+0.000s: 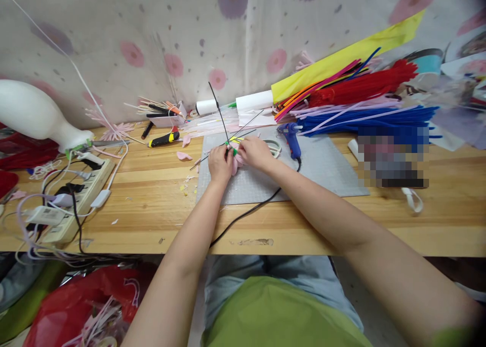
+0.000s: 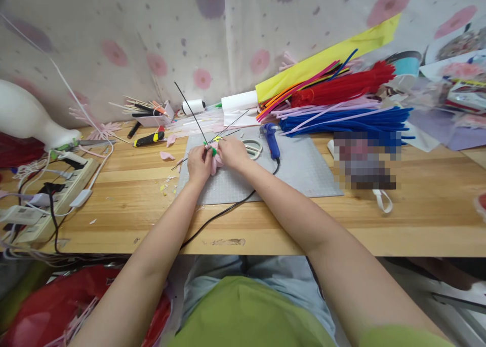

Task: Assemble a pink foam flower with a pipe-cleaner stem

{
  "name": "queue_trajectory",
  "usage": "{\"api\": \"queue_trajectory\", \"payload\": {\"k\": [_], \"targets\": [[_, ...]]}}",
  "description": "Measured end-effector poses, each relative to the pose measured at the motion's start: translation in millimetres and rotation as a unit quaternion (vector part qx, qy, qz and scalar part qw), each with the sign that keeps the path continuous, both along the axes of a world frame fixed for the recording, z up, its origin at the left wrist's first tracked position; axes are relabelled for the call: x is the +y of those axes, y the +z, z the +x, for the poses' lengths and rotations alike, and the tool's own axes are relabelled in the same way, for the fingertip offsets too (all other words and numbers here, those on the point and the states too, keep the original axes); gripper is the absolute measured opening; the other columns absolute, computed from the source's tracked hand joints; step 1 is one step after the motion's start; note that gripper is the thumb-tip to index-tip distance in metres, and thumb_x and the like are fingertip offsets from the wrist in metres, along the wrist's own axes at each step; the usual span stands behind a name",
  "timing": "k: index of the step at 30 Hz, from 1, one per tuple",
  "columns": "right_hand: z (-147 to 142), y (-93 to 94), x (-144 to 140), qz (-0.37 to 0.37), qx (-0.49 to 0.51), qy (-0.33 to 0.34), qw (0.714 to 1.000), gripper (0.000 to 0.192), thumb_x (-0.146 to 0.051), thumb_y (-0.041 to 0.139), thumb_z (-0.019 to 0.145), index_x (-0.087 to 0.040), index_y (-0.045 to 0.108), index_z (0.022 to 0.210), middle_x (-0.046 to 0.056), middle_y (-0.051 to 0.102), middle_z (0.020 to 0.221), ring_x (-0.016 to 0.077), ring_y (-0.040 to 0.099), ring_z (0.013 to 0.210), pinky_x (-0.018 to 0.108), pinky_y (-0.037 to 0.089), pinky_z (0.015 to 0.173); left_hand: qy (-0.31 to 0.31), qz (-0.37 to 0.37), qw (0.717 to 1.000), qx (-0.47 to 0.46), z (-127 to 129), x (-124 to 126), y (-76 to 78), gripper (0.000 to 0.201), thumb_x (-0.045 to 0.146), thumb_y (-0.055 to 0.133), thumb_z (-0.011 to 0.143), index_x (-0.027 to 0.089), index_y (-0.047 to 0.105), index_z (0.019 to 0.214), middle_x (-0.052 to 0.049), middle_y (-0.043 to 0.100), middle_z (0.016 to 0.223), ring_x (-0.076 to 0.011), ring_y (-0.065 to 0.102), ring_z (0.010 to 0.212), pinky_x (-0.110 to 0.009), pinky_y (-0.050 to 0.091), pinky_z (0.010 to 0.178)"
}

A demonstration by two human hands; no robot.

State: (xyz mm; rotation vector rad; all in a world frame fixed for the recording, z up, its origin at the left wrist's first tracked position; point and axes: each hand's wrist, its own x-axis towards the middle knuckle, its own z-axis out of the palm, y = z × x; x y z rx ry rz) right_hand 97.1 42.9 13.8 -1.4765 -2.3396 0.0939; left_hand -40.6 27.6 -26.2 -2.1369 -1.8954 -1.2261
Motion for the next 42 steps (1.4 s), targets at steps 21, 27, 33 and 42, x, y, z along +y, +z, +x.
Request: {"api": "queue_trajectory", "payload": {"k": [21, 27, 33, 42], "targets": [[10, 1.4, -3, 0.038, -0.064, 0.131, 0.989, 0.025, -0.02, 0.043, 0.088, -0.013, 0.066, 0.096, 0.012, 0.061, 0.1, 0.0203, 0.05, 0.094, 0.028, 0.034, 0.072, -0.011, 0.001, 1.0, -0.017, -1, 0, 1.0, 0.02, 0.033, 0.047, 0.087, 0.02, 0.063, 0.086, -0.008, 0.066, 0.088, -0.0215, 0.055, 0.087, -0.034, 0.039, 0.079], [9, 3.3, 2, 0.041, -0.076, 0.149, 0.985, 0.027, -0.022, 0.043, 0.089, -0.013, 0.067, 0.096, 0.011, 0.063, 0.099, 0.0205, 0.051, 0.095, 0.028, 0.033, 0.072, -0.017, -0.001, 1.0, -0.024, -1, 0, 1.5, 0.02, 0.032, 0.048, 0.087, 0.02, 0.064, 0.088, -0.007, 0.067, 0.092, -0.0211, 0.055, 0.088, -0.034, 0.04, 0.082], [9, 3.2, 6, 0.046, -0.082, 0.152, 0.984, 0.028, -0.023, 0.042, 0.09, -0.013, 0.067, 0.097, 0.012, 0.064, 0.1, 0.0202, 0.051, 0.096, 0.028, 0.032, 0.07, -0.014, -0.007, 0.999, -0.035, -1, 0, 2.8, 0.019, 0.032, 0.049, 0.087, 0.021, 0.065, 0.088, -0.008, 0.067, 0.09, -0.0211, 0.055, 0.086, -0.035, 0.04, 0.081], [7, 14.0, 3, 0.034, -0.113, 0.148, 0.982, 0.031, -0.023, 0.039, 0.091, -0.013, 0.068, 0.098, 0.012, 0.064, 0.101, 0.0208, 0.054, 0.097, 0.029, 0.034, 0.069, -0.013, -0.006, 0.999, -0.041, -2, 2, 1.2, 0.017, 0.03, 0.052, 0.085, 0.022, 0.066, 0.088, -0.007, 0.067, 0.089, -0.0215, 0.055, 0.088, -0.036, 0.042, 0.081]]}}
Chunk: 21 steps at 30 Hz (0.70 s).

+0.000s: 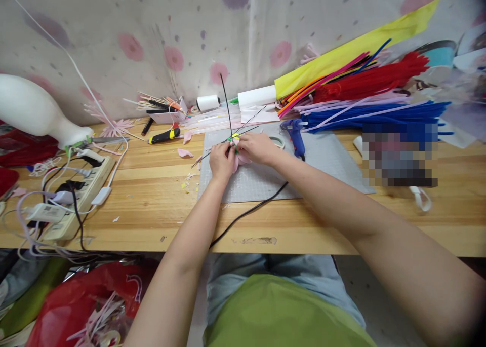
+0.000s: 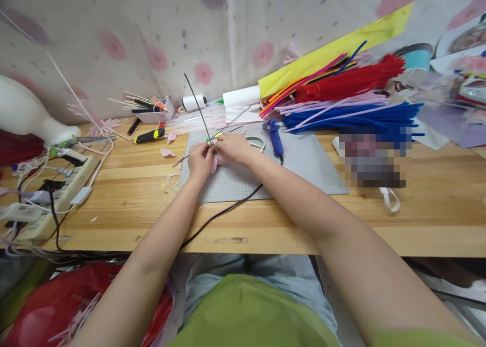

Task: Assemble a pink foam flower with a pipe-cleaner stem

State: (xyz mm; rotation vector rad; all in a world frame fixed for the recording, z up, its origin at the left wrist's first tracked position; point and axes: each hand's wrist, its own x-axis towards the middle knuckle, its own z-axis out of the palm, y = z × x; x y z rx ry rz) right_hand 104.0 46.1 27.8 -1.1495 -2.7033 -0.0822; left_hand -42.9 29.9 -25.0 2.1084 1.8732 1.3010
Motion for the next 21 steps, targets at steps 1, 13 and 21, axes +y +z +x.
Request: {"api": "queue_trajectory", "payload": {"k": [1, 13, 21], "targets": [[-0.7, 1.2, 0.1, -0.002, -0.005, 0.0, 1.0, 0.031, -0.023, 0.039, 0.091, -0.013, 0.068, 0.098, 0.012, 0.064, 0.102, 0.0209, 0.054, 0.098, 0.029, 0.035, 0.07, 0.001, 0.0, 1.0, -0.002, 0.1, 0.0, 0.2, 0.016, 0.029, 0.052, 0.085, 0.022, 0.066, 0.088, -0.007, 0.067, 0.089, -0.0215, 0.055, 0.088, -0.036, 0.042, 0.081], [-6.6, 4.5, -2.2, -0.016, 0.0, -0.046, 0.999, 0.031, -0.026, 0.04, 0.088, -0.015, 0.068, 0.094, 0.012, 0.065, 0.101, 0.0225, 0.057, 0.095, 0.029, 0.035, 0.066, -0.005, -0.019, 1.0, -0.008, -2.1, -1.5, 2.6, 0.013, 0.024, 0.054, 0.081, 0.021, 0.066, 0.088, -0.007, 0.067, 0.089, -0.0217, 0.056, 0.088, -0.037, 0.043, 0.082], [-6.8, 6.1, -2.0, 0.0, 0.033, -0.121, 0.992, 0.033, -0.034, 0.052, 0.082, -0.013, 0.056, 0.107, 0.013, 0.065, 0.102, 0.0249, 0.06, 0.091, 0.028, 0.037, 0.065, -0.038, -0.05, 0.998, 0.02, -5.9, -7.1, 9.9, 0.027, 0.014, 0.06, 0.067, 0.02, 0.063, 0.093, -0.006, 0.066, 0.095, -0.022, 0.056, 0.095, -0.035, 0.043, 0.089]]}}
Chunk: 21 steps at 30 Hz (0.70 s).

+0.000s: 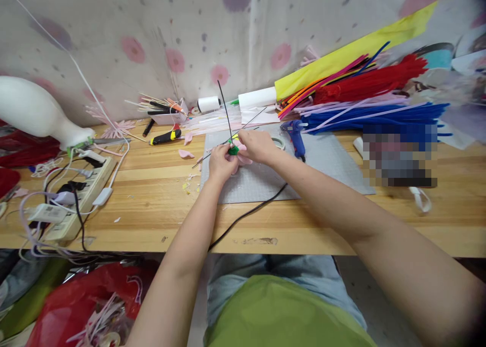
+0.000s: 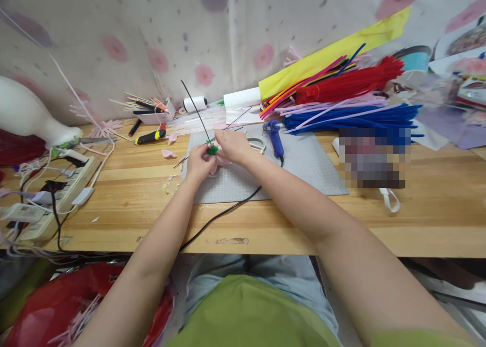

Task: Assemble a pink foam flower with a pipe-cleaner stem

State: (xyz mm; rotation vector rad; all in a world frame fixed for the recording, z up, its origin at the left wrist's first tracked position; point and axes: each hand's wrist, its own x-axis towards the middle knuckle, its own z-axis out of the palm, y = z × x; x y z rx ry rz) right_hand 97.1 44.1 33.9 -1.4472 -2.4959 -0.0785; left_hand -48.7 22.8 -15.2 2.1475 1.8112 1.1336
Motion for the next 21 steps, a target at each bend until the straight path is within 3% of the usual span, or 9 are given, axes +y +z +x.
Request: {"api": "queue_trajectory", "payload": {"k": [5, 10, 15, 21], "targets": [[-3, -4.2, 0, -0.004, -0.009, -0.023, 1.0, 0.031, -0.034, 0.053, 0.082, -0.014, 0.055, 0.105, 0.014, 0.067, 0.095, 0.0262, 0.062, 0.087, 0.028, 0.036, 0.064, 0.056, 0.005, 0.998, 0.008, 9, 1, -4.1, 0.021, 0.017, 0.059, 0.068, 0.02, 0.061, 0.088, -0.007, 0.063, 0.09, -0.0243, 0.054, 0.092, -0.037, 0.043, 0.084], [4, -8.2, 1, -0.037, 0.076, 0.019, 0.996, 0.015, -0.029, 0.052, 0.077, -0.017, 0.057, 0.083, 0.007, 0.066, 0.084, 0.0187, 0.057, 0.075, 0.026, 0.03, 0.059, 0.064, 0.018, 0.998, 0.005, 11, 3, -7.5, 0.017, 0.019, 0.058, 0.07, 0.02, 0.06, 0.087, -0.008, 0.062, 0.09, -0.0245, 0.053, 0.091, -0.038, 0.042, 0.083], [26, -22.9, -1, -0.125, 0.272, 0.002, 0.954, 0.014, -0.027, 0.048, 0.075, -0.018, 0.048, 0.065, -0.001, 0.054, 0.061, 0.0105, 0.044, 0.058, 0.023, 0.029, 0.055, 0.057, 0.018, 0.998, -0.012, 10, 3, -6.3, 0.02, 0.015, 0.059, 0.067, 0.021, 0.059, 0.086, -0.007, 0.062, 0.09, -0.0238, 0.053, 0.09, -0.037, 0.042, 0.083], [50, -48.0, -1, -0.243, 0.326, 0.017, 0.914, 0.013, -0.028, 0.047, 0.08, -0.02, 0.043, 0.071, -0.006, 0.046, 0.05, 0.0083, 0.04, 0.047, 0.022, 0.028, 0.05, 0.054, 0.024, 0.998, -0.018, 10, 2, -6.9, 0.021, 0.014, 0.059, 0.067, 0.02, 0.059, 0.087, -0.007, 0.062, 0.09, -0.0232, 0.053, 0.091, -0.036, 0.042, 0.084]]}}
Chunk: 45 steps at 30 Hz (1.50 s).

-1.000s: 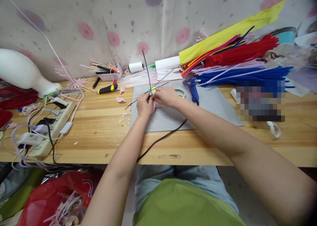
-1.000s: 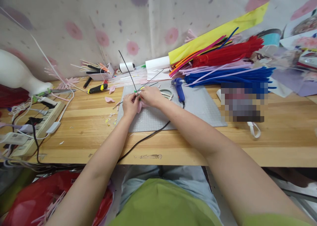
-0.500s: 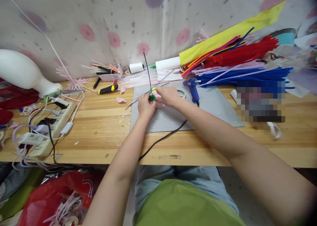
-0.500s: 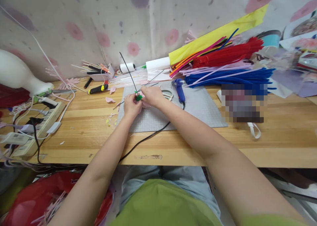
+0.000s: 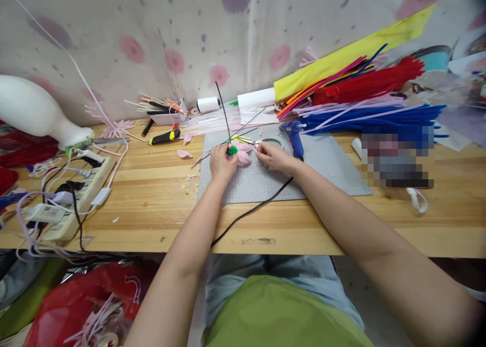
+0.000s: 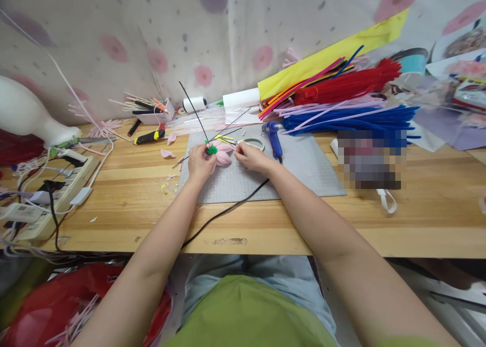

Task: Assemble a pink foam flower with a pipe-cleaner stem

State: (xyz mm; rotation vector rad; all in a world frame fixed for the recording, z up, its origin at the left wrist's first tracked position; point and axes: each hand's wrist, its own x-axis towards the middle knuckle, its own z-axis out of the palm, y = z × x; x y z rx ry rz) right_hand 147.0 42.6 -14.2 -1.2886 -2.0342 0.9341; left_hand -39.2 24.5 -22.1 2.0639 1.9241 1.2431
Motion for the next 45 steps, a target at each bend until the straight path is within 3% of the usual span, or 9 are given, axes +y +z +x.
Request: {"api": "queue_trajectory", "payload": {"k": [6, 12, 19, 24, 27, 31, 36, 40, 45], "targets": [[1, -4.2, 1, -0.092, 0.11, -0.05, 0.988, 0.027, -0.042, 0.05, 0.082, -0.02, 0.042, 0.068, -0.005, 0.047, 0.053, 0.0075, 0.04, 0.04, 0.022, 0.03, 0.043, -0.002, 0.005, 1.0, 0.007, -2, 0, -0.2, 0.021, 0.014, 0.059, 0.067, 0.02, 0.059, 0.087, -0.007, 0.062, 0.091, -0.0233, 0.053, 0.09, -0.036, 0.042, 0.083], [-1, 0.6, -3, 0.053, -0.03, -0.123, 0.991, 0.045, -0.047, 0.04, 0.086, -0.019, 0.036, 0.05, -0.002, 0.037, 0.047, 0.0095, 0.035, 0.048, 0.026, 0.023, 0.05, -0.002, 0.004, 1.0, 0.011, -3, 1, -0.7, 0.02, 0.015, 0.058, 0.067, 0.02, 0.059, 0.086, -0.007, 0.061, 0.089, -0.0232, 0.053, 0.09, -0.036, 0.042, 0.084], [-7, -4.8, -2, 0.024, 0.021, -0.079, 0.996, 0.019, -0.038, 0.053, 0.079, -0.02, 0.049, 0.072, -0.004, 0.056, 0.059, 0.0089, 0.045, 0.048, 0.023, 0.031, 0.053, 0.008, -0.001, 1.0, 0.014, -1, 0, 0.2, 0.022, 0.015, 0.058, 0.067, 0.02, 0.059, 0.088, -0.007, 0.062, 0.094, -0.0236, 0.053, 0.093, -0.036, 0.042, 0.085], [-15, 7.1, 0, 0.044, -0.054, -0.135, 0.988, 0.035, -0.042, 0.038, 0.088, -0.019, 0.049, 0.062, 0.001, 0.056, 0.053, 0.0132, 0.052, 0.056, 0.025, 0.034, 0.058, 0.009, -0.002, 1.0, 0.019, 0, 0, 0.5, 0.02, 0.015, 0.059, 0.067, 0.021, 0.058, 0.086, -0.007, 0.062, 0.091, -0.0239, 0.053, 0.092, -0.037, 0.042, 0.085], [-23, 10.6, -2, 0.087, -0.03, -0.106, 0.99, 0.012, -0.03, 0.05, 0.081, -0.018, 0.054, 0.081, 0.004, 0.066, 0.076, 0.0158, 0.058, 0.07, 0.026, 0.038, 0.063, 0.004, 0.001, 1.0, 0.013, 0, 0, -0.3, 0.02, 0.015, 0.059, 0.066, 0.021, 0.057, 0.086, -0.007, 0.061, 0.091, -0.0237, 0.053, 0.092, -0.037, 0.042, 0.085], [-33, 9.1, -8, 0.176, -0.025, -0.009, 0.984, 0.036, -0.01, 0.045, 0.073, -0.019, 0.049, 0.108, 0.006, 0.068, 0.103, 0.0193, 0.06, 0.093, 0.03, 0.043, 0.077, 0.004, 0.002, 1.0, 0.008, -1, 0, -1.2, 0.019, 0.016, 0.06, 0.067, 0.022, 0.057, 0.085, -0.007, 0.061, 0.091, -0.0242, 0.053, 0.093, -0.038, 0.042, 0.085], [-35, 12.2, -16, 0.257, -0.141, 0.03, 0.956, 0.035, -0.011, 0.043, 0.076, -0.017, 0.053, 0.109, 0.011, 0.065, 0.108, 0.024, 0.057, 0.099, 0.034, 0.042, 0.084, 0.002, -0.001, 1.0, 0.015, 0, -1, -0.3, 0.019, 0.016, 0.06, 0.068, 0.021, 0.057, 0.086, -0.007, 0.062, 0.092, -0.0248, 0.052, 0.094, -0.038, 0.042, 0.085], [-32, 15.2, -17, 0.284, -0.16, 0.056, 0.944, 0.036, -0.011, 0.042, 0.076, -0.015, 0.053, 0.111, 0.014, 0.06, 0.107, 0.0245, 0.053, 0.101, 0.035, 0.041, 0.085, 0.001, -0.005, 1.0, 0.015, 0, -2, 0.4, 0.019, 0.017, 0.059, 0.069, 0.021, 0.057, 0.087, -0.008, 0.061, 0.093, -0.0248, 0.052, 0.095, -0.038, 0.042, 0.086], [-27, 11.6, -10, 0.264, -0.076, -0.022, 0.961, 0.029, -0.015, 0.048, 0.074, -0.015, 0.055, 0.102, 0.013, 0.056, 0.104, 0.0223, 0.052, 0.094, 0.034, 0.042, 0.082, 0.001, 0.002, 1.0, 0.017, 0, -2, -0.6, 0.02, 0.016, 0.058, 0.068, 0.02, 0.057, 0.088, -0.008, 0.062, 0.094, -0.0249, 0.052, 0.095, -0.038, 0.042, 0.086]]}}
